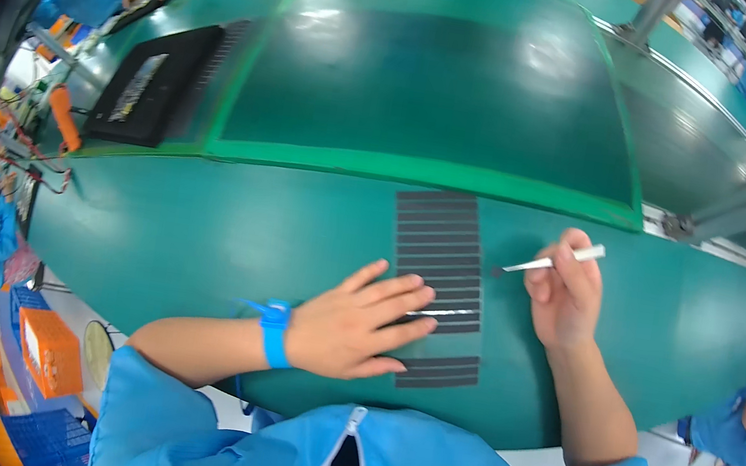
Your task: The person uses tweezers to pick up small rectangular metallic components from a strip on the table and places them onto circuit boards. The person repeats this process for multiple boards, handling the components with precision.
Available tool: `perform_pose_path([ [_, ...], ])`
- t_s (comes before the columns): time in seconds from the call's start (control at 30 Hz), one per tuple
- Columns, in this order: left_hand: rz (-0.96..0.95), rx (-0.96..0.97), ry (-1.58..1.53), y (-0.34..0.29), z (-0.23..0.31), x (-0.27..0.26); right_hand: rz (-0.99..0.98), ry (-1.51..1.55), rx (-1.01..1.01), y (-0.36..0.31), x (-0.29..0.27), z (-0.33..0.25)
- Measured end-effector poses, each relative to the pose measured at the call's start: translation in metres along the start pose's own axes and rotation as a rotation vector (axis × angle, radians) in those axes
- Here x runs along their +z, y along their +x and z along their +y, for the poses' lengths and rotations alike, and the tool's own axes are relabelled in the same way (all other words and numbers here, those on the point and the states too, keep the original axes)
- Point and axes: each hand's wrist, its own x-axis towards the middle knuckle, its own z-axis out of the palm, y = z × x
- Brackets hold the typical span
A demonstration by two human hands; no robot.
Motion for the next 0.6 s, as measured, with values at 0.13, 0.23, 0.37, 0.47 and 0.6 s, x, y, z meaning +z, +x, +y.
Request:
perform_pose_path([
  [0.13,-0.018,0.002,-0.003,0.005,0.001,-0.001,0.009,-0.003,-0.009,0.001,-0.003,0.0],
  [0.23,-0.025,0.004,-0.006,0.008,0.001,0.0,0.006,-0.018,-0.012,-0.001,-0.007,-0.002],
  [0.37,-0.033,0.007,-0.008,0.012,0.001,0.0,0.011,-0.022,-0.014,0.0,-0.009,-0.004],
  [0.47,-0.027,0.015,-0.008,0.016,-0.003,-0.002,0.029,-0.018,-0.013,0.004,-0.009,-0.005],
  [0.6,0.005,-0.003,0.016,0.004,-0.004,-0.005,0.037,-0.003,0.009,0.008,0.001,0.002],
])
